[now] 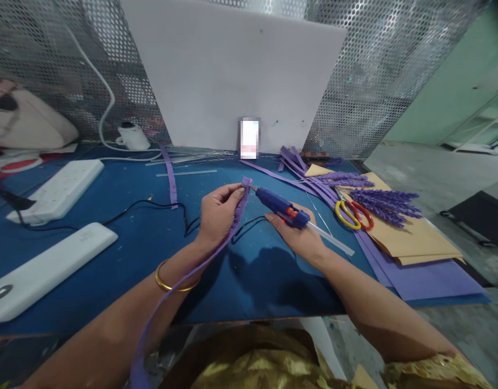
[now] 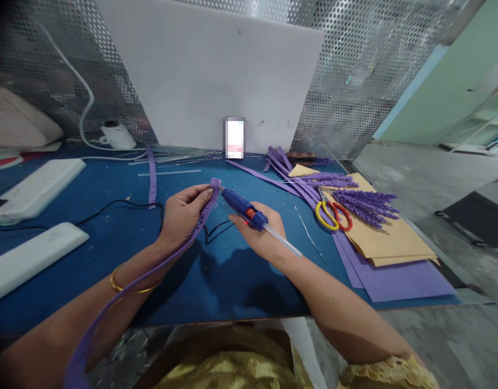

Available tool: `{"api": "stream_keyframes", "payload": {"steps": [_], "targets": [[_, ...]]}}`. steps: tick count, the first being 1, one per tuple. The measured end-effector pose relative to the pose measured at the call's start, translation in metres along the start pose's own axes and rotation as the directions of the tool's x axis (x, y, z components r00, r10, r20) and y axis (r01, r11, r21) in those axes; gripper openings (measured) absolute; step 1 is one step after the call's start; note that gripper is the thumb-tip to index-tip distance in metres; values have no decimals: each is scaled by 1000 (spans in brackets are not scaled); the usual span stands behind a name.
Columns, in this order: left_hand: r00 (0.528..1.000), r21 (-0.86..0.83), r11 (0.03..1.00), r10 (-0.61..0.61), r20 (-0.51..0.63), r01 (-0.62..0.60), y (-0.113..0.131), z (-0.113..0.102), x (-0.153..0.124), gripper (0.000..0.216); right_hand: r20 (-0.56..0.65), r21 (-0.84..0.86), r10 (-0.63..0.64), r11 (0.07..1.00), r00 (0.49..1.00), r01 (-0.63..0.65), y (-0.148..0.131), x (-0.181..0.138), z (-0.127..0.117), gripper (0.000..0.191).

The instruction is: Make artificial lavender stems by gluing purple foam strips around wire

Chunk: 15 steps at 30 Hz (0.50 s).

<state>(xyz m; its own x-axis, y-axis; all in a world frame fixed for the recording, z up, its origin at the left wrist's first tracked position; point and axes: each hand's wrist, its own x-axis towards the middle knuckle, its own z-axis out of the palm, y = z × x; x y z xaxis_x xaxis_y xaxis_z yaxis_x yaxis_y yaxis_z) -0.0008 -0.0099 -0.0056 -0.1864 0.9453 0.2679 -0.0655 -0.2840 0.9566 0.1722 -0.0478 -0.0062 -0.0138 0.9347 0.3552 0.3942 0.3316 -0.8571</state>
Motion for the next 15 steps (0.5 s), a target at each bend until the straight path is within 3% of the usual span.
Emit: {"api": "stream_keyframes", "payload": {"steps": [15], "targets": [[1000, 30, 999, 18, -17, -18, -1, -1, 1, 17, 35, -18, 2, 1000, 999, -2, 0, -1, 0, 40]]}}
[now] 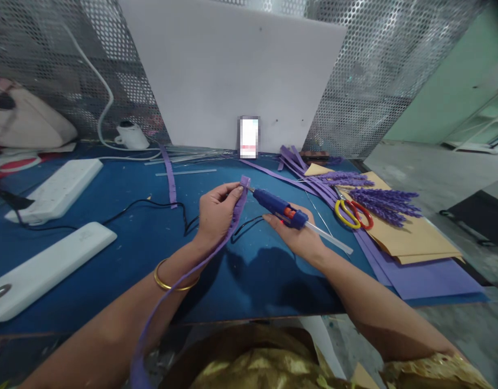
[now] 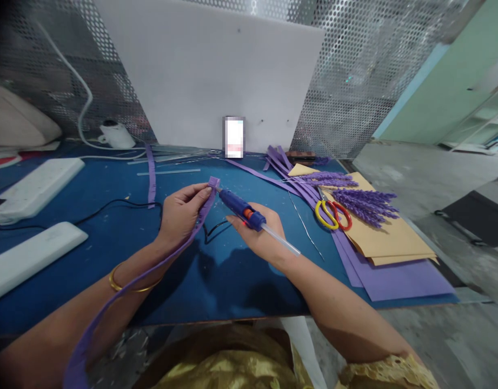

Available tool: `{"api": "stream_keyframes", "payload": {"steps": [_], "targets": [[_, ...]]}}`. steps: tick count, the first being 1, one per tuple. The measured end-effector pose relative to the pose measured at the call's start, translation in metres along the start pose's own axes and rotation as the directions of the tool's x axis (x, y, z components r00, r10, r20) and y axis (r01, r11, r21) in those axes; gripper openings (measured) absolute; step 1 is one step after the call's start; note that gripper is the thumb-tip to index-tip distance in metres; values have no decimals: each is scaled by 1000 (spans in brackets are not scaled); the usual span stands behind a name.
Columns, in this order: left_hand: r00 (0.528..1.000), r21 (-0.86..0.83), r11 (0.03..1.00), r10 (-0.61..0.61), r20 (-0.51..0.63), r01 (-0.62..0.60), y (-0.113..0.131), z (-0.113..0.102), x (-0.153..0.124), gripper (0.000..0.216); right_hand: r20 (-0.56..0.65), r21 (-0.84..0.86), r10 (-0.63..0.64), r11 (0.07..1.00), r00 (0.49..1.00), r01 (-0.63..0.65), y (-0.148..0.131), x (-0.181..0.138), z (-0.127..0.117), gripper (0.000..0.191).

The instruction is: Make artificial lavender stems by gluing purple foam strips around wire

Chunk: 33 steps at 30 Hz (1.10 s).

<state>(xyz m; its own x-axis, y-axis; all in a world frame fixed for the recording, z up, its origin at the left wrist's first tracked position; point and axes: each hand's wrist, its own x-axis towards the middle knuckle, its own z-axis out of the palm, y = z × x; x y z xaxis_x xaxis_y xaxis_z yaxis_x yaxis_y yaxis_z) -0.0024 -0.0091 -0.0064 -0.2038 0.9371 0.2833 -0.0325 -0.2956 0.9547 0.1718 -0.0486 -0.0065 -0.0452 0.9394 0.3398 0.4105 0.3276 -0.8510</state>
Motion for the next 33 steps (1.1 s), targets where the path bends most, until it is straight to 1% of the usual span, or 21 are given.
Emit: {"api": "stream_keyframes", "payload": {"steps": [17, 22, 28, 33], "targets": [[999, 13, 1000, 1, -32, 0, 0, -1, 1, 17, 36, -35, 6, 999, 999, -5, 2, -1, 0, 41], [999, 26, 1000, 11, -34, -10, -3, -1, 3, 16, 52, -7, -5, 1000, 999, 6, 1, -2, 0, 39], [999, 41, 999, 3, -37, -2, -2, -1, 3, 21, 70, 7, -19, 1000, 997, 19, 2, -3, 0, 40], [999, 56, 998, 3, -48, 0, 0, -1, 3, 19, 82, -24, -14, 1000, 997, 16, 4, -3, 0, 42]]}}
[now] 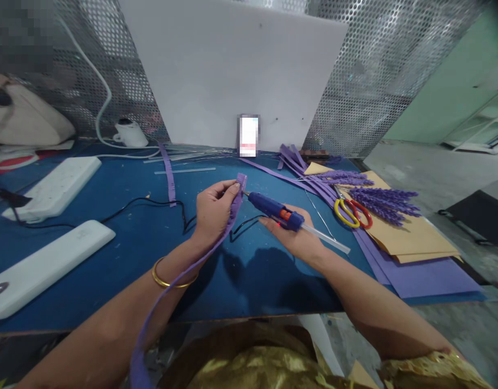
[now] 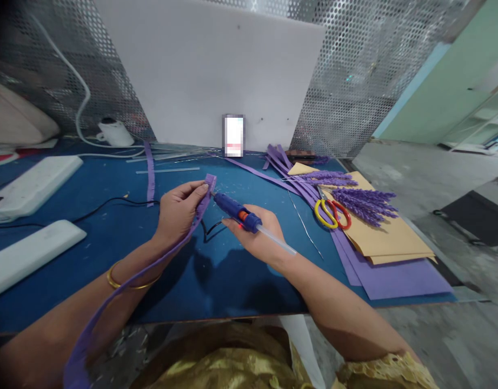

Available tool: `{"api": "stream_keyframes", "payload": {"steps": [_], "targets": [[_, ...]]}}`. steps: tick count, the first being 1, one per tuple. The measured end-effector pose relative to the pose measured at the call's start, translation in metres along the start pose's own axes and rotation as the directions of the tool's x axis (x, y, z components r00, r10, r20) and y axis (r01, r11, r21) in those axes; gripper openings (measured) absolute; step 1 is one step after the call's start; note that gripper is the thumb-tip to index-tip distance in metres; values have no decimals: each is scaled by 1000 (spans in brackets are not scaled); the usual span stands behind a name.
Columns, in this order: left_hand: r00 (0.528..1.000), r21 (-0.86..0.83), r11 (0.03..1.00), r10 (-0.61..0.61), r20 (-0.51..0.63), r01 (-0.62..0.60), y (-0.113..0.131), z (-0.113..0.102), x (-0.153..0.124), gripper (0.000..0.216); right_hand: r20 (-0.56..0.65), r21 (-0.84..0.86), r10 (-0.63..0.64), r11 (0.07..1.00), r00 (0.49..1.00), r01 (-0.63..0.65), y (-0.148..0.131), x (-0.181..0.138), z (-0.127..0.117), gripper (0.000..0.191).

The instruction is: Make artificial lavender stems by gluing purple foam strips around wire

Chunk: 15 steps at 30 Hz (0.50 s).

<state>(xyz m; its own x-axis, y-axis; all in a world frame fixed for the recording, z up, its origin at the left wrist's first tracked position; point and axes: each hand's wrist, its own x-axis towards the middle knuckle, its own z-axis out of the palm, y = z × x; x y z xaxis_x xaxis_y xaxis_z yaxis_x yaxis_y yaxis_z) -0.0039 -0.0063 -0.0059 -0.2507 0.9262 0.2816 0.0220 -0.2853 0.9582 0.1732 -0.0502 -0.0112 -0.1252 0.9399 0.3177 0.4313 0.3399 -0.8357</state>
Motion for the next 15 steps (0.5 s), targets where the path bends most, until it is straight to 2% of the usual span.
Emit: {"api": "stream_keyframes", "payload": {"steps": [15], "targets": [[1000, 0, 1000, -6, 6, 6, 0, -1, 1, 20, 45, -37, 3, 999, 999, -1, 0, 0, 1, 41]]}}
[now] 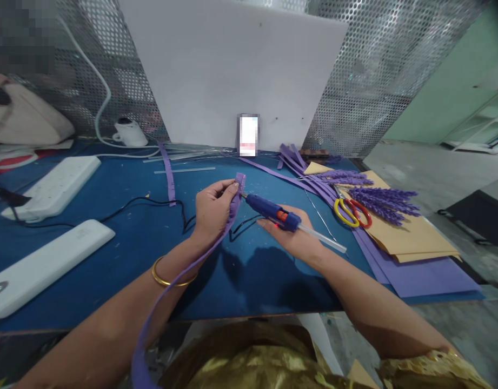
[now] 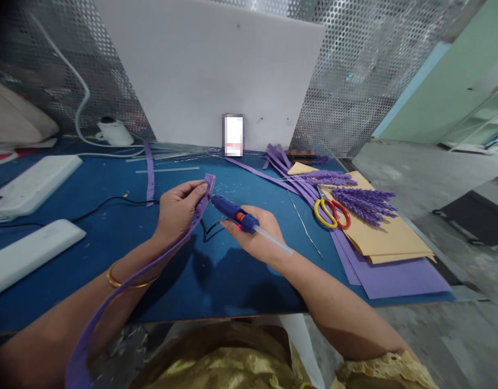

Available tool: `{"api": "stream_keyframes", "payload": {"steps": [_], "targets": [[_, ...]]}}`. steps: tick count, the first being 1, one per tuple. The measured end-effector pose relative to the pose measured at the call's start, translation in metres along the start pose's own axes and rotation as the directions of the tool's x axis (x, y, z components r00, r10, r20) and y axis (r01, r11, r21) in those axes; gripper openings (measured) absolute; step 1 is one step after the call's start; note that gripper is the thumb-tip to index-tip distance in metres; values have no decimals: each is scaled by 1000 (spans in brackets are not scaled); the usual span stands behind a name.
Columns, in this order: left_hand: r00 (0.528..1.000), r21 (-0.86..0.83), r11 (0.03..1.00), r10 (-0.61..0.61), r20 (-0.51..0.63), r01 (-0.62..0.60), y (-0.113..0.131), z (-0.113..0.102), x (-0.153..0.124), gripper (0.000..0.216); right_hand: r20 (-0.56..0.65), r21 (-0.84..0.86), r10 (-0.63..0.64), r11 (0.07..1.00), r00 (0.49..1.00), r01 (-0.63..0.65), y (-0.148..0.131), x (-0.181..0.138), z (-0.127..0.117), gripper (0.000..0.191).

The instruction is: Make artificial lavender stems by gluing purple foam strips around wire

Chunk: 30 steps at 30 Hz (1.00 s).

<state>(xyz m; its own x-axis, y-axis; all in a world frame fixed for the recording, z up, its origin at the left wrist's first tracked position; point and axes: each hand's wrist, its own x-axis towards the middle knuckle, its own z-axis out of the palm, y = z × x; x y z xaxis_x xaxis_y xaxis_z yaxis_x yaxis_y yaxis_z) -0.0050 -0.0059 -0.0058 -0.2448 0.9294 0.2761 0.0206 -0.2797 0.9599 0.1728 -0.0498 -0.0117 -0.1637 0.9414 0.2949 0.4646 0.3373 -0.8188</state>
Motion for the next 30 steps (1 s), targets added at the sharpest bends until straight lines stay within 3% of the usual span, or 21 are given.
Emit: {"api": "stream_keyframes", "payload": {"steps": [8, 13, 16, 18, 21, 23, 25, 27, 30], "targets": [[1000, -86, 996, -19, -15, 18, -8, 1, 4, 15, -2, -60, -6, 998, 1000, 6, 1, 1, 1, 40], [993, -191, 978, -95, -64, 81, -7, 2, 6, 16, -39, -71, -9, 997, 999, 7, 2, 4, -1, 39], [986, -243, 960, -155, -57, 137, -9, 2, 7, 20, -59, 26, 36, 999, 998, -35, 4, 9, -2, 37], [980, -279, 944, -194, -46, 174, -12, 1, 8, 24, -15, 166, 136, 977, 991, -131, 7, 14, -3, 36], [968, -301, 927, -246, -37, 224, -17, 1, 10, 29, 75, 462, 320, 828, 944, -318, 16, 25, -7, 35], [962, -288, 925, -270, -38, 248, -19, 1, 10, 31, 148, 649, 414, 644, 898, -404, 25, 34, -10, 30], [957, -273, 924, -287, -36, 267, -19, 2, 10, 31, 263, 729, 454, 485, 851, -483, 34, 42, -14, 20], [953, -263, 922, -302, -26, 285, -18, 2, 9, 28, 328, 708, 468, 453, 821, -542, 42, 48, -18, 16], [947, -258, 917, -320, -15, 306, -15, 3, 8, 25, 319, 640, 490, 520, 811, -566, 48, 54, -21, 17]]}}
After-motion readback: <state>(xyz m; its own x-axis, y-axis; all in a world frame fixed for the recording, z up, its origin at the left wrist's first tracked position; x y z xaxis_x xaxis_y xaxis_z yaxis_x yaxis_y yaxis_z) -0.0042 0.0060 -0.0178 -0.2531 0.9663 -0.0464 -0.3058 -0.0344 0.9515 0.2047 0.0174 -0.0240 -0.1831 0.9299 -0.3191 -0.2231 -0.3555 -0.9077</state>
